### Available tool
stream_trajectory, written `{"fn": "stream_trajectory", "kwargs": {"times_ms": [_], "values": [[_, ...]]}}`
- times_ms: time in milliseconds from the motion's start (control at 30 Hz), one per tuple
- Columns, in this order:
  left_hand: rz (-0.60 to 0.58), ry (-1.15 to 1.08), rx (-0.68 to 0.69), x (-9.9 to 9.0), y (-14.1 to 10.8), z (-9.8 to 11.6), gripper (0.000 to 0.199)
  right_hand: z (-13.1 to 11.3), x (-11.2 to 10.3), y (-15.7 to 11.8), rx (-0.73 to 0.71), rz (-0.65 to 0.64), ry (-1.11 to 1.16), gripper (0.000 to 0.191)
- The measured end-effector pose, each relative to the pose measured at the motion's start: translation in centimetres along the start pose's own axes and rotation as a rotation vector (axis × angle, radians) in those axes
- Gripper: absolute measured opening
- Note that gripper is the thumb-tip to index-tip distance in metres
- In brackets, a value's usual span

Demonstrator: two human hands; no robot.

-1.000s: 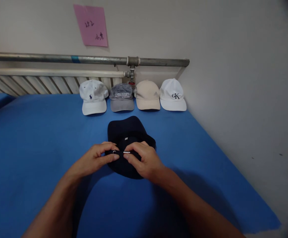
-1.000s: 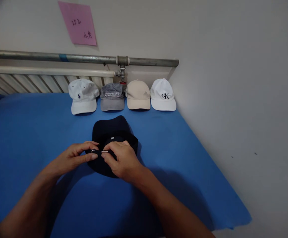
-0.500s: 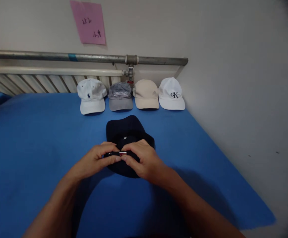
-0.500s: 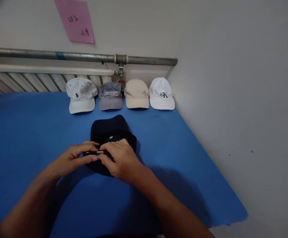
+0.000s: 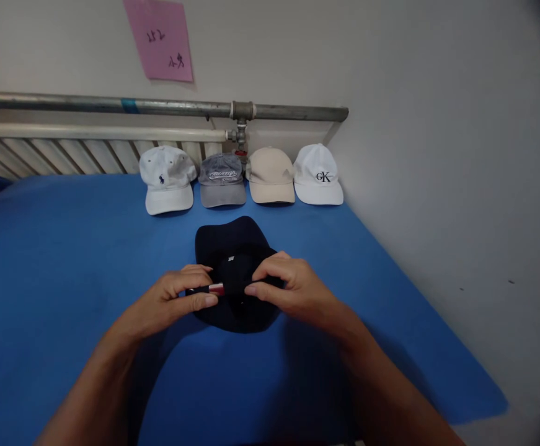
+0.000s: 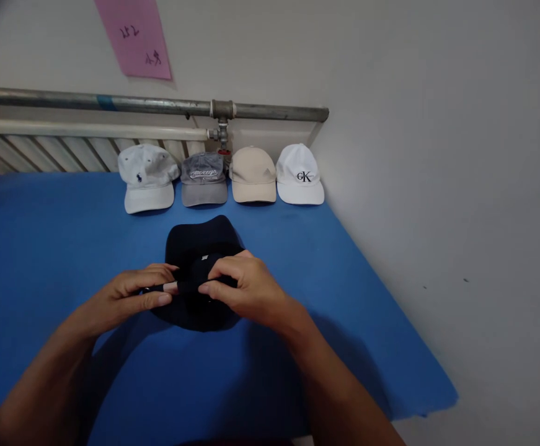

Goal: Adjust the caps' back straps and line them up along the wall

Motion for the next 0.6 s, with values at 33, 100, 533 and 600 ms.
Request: {"fn": "stream_trajectory", "kwargs": {"times_ms": [33,100,533,600], "values": [[-0.004,-0.01,-0.004,-0.1,-0.1,-0.1,0.018,0.0,-0.2,0.0,0.02,0.001,0.029,0.014],[-0.023,-0.02,-0.008,-0.2,-0.1,-0.1,0.019,0.0,-0.4,0.0,0.055,-0.005,0.081,0.016],[-0.031,-0.131,-0.138,-1.3,-0.6,-0.8,0.016,1.1,-1.7,-0.2,0.197,-0.034,0.159,0.011],[-0.013,-0.154,-0.154,-1.3,-0.7,-0.8,0.019,1.2,-1.6,-0.1,0.227,-0.019,0.181,0.014]]}}
Point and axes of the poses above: each hand's wrist, its own y-axis towards the middle knuckle, its own x-axis out of the palm, z = x × y, the point moved 1 cm from there along y, towards the middle knuckle, and after that the axes turned 11 degrees about -x, right-handed, at the moved point
